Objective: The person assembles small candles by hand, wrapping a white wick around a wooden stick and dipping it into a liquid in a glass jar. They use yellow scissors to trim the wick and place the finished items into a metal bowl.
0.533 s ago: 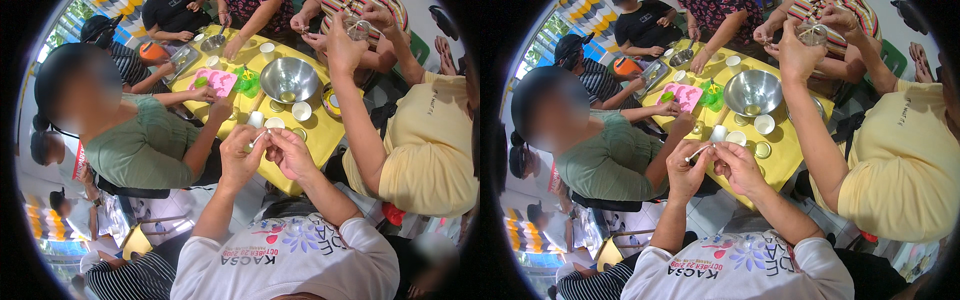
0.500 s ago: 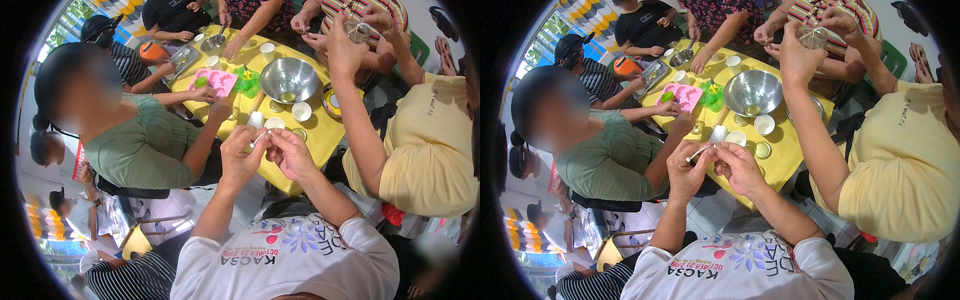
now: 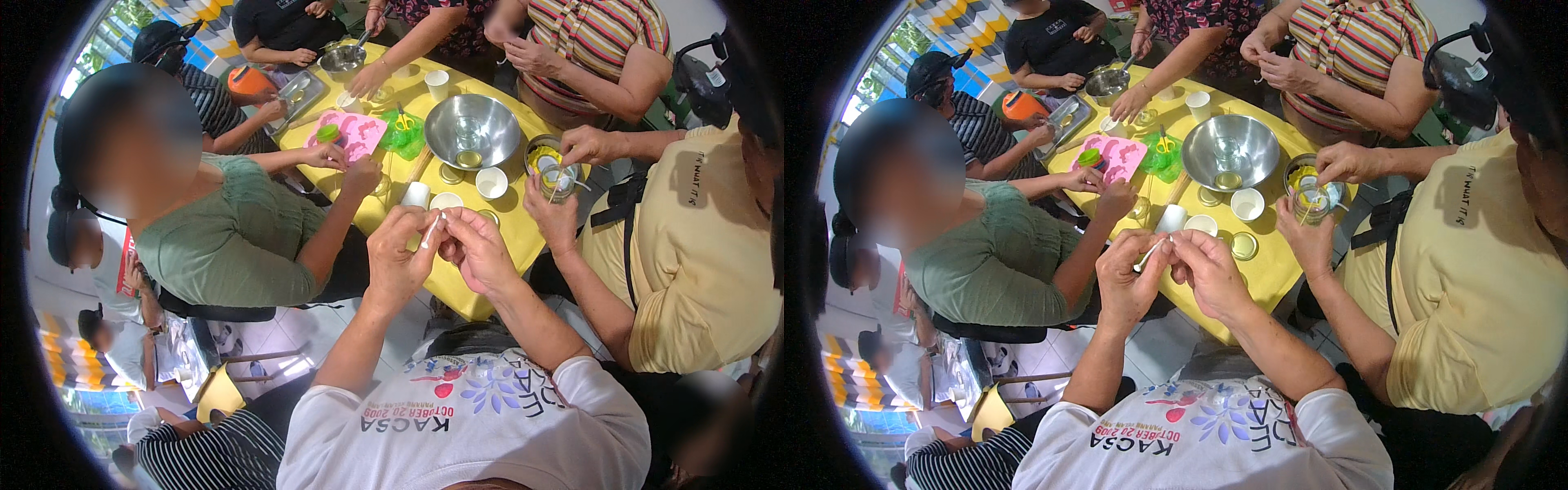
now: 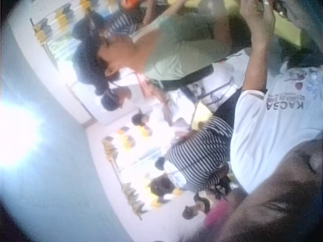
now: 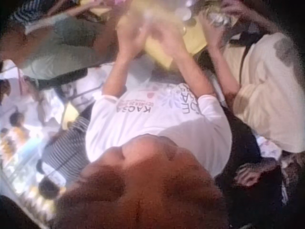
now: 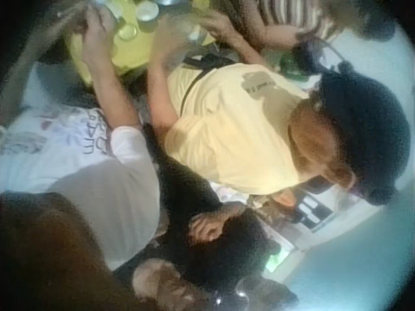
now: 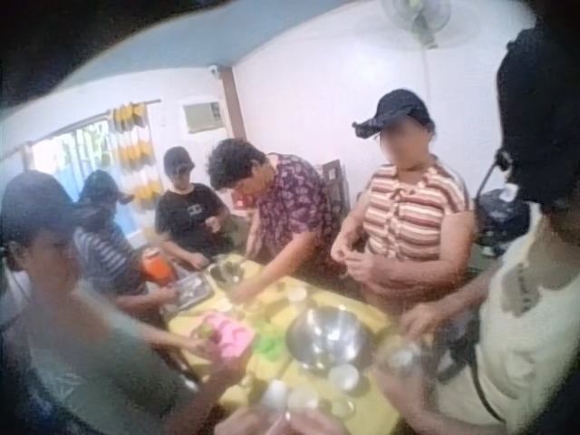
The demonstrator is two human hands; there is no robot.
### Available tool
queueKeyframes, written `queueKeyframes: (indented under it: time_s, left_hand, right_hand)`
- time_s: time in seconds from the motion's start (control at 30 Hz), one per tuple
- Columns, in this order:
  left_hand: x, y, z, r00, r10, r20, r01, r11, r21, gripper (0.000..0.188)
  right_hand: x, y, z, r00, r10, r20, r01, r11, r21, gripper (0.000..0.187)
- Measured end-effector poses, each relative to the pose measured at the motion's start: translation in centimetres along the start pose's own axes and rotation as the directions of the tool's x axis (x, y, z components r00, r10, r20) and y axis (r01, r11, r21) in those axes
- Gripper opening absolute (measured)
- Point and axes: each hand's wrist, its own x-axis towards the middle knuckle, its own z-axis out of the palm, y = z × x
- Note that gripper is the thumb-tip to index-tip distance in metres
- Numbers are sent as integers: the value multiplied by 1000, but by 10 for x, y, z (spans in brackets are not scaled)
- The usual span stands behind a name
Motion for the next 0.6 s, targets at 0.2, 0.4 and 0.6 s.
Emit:
queueKeyframes:
  time_s: [0.2, 0.4, 0.6]
  left_hand:
    - [6, -5, -5, 996, -90, 2, 89, 982, -168, 13]
    - [12, 2, -13, 999, 10, 42, -8, 998, -63, 15]
    - [6, 3, -17, 997, 2, 76, 5, 996, -94, 13]
  right_hand:
    - [2, -13, 10, 1000, -26, -7, 25, 999, -40, 20]
    - [3, -20, 11, 1000, -20, 13, 20, 999, -46, 18]
    - [1, -21, 11, 1000, -9, -2, 8, 999, -51, 17]
